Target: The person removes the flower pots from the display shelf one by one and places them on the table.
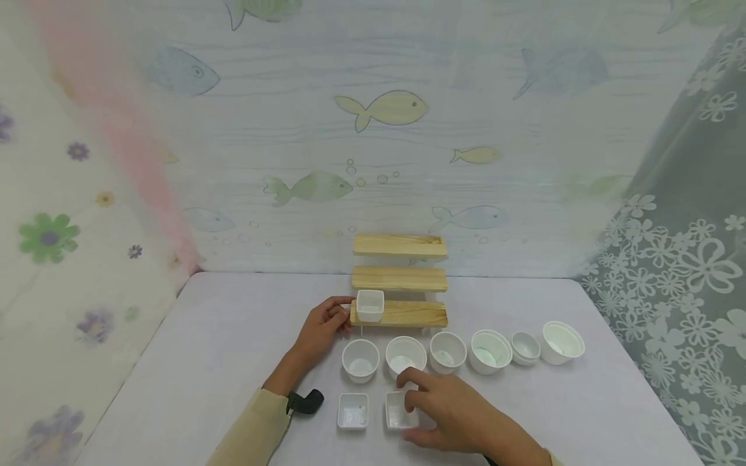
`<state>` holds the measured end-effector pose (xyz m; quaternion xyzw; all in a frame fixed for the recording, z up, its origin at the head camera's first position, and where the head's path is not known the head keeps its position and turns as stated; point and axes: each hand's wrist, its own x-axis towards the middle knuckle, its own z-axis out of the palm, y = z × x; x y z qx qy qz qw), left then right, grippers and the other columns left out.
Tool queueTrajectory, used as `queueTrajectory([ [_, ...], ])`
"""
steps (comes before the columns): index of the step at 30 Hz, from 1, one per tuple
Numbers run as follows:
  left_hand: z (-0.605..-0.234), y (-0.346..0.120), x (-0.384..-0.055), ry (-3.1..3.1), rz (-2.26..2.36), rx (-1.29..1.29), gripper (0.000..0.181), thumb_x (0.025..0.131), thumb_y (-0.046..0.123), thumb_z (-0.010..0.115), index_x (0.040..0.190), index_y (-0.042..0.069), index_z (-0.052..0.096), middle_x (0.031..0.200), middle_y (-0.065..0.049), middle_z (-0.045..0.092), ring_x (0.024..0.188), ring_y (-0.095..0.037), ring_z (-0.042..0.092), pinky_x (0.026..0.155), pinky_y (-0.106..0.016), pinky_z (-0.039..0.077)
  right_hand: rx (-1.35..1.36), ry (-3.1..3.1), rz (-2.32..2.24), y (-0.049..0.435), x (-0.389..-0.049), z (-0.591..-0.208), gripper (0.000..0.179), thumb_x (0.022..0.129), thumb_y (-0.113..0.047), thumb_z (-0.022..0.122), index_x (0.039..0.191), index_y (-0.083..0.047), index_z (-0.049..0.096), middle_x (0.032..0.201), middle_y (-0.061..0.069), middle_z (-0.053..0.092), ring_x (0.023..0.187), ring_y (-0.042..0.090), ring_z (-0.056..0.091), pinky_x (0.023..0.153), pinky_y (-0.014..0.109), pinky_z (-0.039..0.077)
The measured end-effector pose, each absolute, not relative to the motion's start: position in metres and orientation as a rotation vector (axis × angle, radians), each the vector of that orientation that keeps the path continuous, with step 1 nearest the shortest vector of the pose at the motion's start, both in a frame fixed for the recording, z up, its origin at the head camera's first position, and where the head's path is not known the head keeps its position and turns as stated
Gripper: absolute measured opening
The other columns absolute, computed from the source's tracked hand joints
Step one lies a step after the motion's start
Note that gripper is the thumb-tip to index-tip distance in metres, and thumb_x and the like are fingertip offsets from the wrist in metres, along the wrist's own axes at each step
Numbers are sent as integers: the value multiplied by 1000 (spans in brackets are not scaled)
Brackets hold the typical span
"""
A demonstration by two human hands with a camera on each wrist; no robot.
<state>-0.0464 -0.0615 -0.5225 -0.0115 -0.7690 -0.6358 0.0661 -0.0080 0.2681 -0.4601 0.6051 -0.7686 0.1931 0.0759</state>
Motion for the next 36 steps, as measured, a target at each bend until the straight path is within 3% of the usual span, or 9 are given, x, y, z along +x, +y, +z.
queueTrajectory([
  [8,-521,-65,-55,-2324,-1928,-66,30,111,13,57,139,8,64,93,-16,70,82,-20,69,76,-28,57,1798,-2196,631,262,-14,-460,27,89,-41,86,89,-23,66,124,-8,61,76,-1,55,70,9,44],
  [36,-523,-85,-86,-2348,-1936,-123,30,110,13,58,138,8,65,91,-12,71,82,-20,69,76,-28,57,1675,-2110,682,239,-39,-449,22,88,-30,86,89,-20,66,120,-7,62,78,1,57,72,13,48],
])
